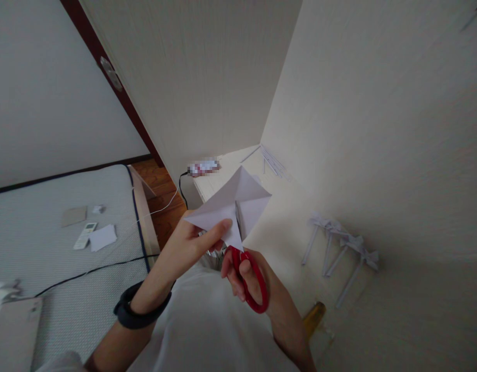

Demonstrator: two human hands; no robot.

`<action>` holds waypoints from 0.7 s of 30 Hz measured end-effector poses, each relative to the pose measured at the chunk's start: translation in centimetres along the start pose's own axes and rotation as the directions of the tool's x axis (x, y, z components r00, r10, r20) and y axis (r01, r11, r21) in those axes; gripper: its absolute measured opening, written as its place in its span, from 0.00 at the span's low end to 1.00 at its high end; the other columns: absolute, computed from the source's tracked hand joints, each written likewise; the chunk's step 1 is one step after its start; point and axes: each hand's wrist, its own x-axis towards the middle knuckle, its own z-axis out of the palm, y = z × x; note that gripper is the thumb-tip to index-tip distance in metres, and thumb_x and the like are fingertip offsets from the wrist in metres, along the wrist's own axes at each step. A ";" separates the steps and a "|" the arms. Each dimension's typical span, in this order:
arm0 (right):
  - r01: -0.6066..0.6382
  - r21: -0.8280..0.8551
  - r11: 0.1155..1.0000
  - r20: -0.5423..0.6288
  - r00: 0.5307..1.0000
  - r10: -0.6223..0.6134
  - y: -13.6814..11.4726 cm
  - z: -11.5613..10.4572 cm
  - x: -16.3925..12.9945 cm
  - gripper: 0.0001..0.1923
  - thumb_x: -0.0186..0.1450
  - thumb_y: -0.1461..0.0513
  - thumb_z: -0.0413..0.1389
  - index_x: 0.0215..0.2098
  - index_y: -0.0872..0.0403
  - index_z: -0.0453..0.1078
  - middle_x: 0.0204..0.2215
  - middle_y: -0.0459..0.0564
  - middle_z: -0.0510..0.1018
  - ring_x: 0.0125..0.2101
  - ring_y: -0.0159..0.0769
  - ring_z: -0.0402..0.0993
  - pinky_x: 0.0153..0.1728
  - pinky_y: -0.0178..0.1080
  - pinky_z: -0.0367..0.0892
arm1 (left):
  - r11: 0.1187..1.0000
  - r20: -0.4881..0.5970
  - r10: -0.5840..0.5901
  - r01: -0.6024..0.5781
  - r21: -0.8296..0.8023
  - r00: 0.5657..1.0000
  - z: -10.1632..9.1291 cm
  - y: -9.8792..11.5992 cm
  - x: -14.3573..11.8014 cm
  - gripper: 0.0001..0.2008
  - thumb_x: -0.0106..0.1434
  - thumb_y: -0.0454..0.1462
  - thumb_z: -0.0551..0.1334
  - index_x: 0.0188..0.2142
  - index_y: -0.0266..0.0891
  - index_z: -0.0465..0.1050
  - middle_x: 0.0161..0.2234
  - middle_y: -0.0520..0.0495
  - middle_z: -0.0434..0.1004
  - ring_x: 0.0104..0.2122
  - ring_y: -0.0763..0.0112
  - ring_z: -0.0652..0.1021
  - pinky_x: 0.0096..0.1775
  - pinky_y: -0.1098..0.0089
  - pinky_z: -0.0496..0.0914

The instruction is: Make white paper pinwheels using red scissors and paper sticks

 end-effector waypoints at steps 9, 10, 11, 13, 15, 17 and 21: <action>0.009 -0.008 1.000 0.001 1.000 -0.009 0.1 -0.1 0.1 0.36 0.60 0.33 0.49 0.29 0.56 0.74 0.14 0.39 0.61 0.14 0.25 0.54 0.16 0.30 0.53 | 0.999 0.006 -0.035 0.035 -0.005 0.999 0.0 -0.1 0.2 0.15 0.57 0.41 0.64 0.18 0.38 0.68 0.14 0.54 0.67 0.15 0.77 0.67 0.18 0.77 0.61; 0.009 -0.002 1.000 0.004 1.000 -0.009 0.2 -0.2 0.1 0.37 0.60 0.32 0.49 0.29 0.56 0.74 0.14 0.39 0.61 0.14 0.25 0.53 0.16 0.30 0.53 | 0.999 0.006 -0.031 0.031 -0.012 1.000 0.1 -0.1 0.2 0.15 0.57 0.41 0.64 0.18 0.38 0.68 0.14 0.54 0.67 0.15 0.77 0.67 0.18 0.77 0.60; 0.011 0.007 1.000 0.003 1.000 -0.011 0.4 -0.2 0.0 0.37 0.59 0.32 0.49 0.29 0.56 0.74 0.14 0.39 0.61 0.14 0.25 0.53 0.16 0.30 0.53 | 0.999 0.011 -0.025 0.026 -0.020 1.000 0.1 -0.1 0.3 0.15 0.57 0.40 0.64 0.18 0.38 0.68 0.14 0.54 0.66 0.15 0.77 0.66 0.17 0.77 0.60; 0.011 0.022 1.000 -0.003 1.000 -0.011 0.6 -0.3 0.0 0.36 0.60 0.33 0.50 0.30 0.57 0.74 0.14 0.38 0.61 0.14 0.25 0.55 0.17 0.30 0.56 | 0.999 0.018 -0.017 0.017 -0.029 1.000 0.1 -0.1 0.3 0.15 0.57 0.40 0.64 0.17 0.38 0.68 0.13 0.54 0.66 0.15 0.78 0.66 0.17 0.77 0.59; 0.019 0.035 0.999 -0.020 1.000 -0.018 0.7 -0.3 0.0 0.34 0.60 0.34 0.51 0.31 0.57 0.75 0.15 0.38 0.61 0.15 0.24 0.56 0.19 0.30 0.60 | 0.999 0.022 -0.015 0.016 -0.035 1.000 0.2 -0.1 0.3 0.15 0.57 0.39 0.64 0.17 0.38 0.68 0.13 0.54 0.66 0.15 0.78 0.66 0.17 0.77 0.59; 0.032 0.047 0.998 -0.024 0.999 -0.031 0.5 -0.3 0.0 0.34 0.60 0.35 0.53 0.30 0.57 0.75 0.15 0.38 0.62 0.14 0.24 0.56 0.20 0.31 0.62 | 0.998 -0.004 -0.022 0.022 -0.052 1.000 0.2 -0.1 0.2 0.14 0.57 0.39 0.64 0.18 0.38 0.68 0.14 0.54 0.67 0.15 0.78 0.66 0.18 0.77 0.60; 0.033 0.058 0.998 0.009 0.999 -0.033 0.2 0.0 0.3 0.33 0.58 0.35 0.55 0.27 0.57 0.73 0.15 0.39 0.64 0.15 0.24 0.58 0.20 0.31 0.62 | 0.991 -0.082 -0.026 0.015 -0.131 0.996 0.1 -0.6 0.2 0.10 0.58 0.38 0.64 0.22 0.39 0.70 0.16 0.56 0.66 0.16 0.78 0.67 0.17 0.78 0.60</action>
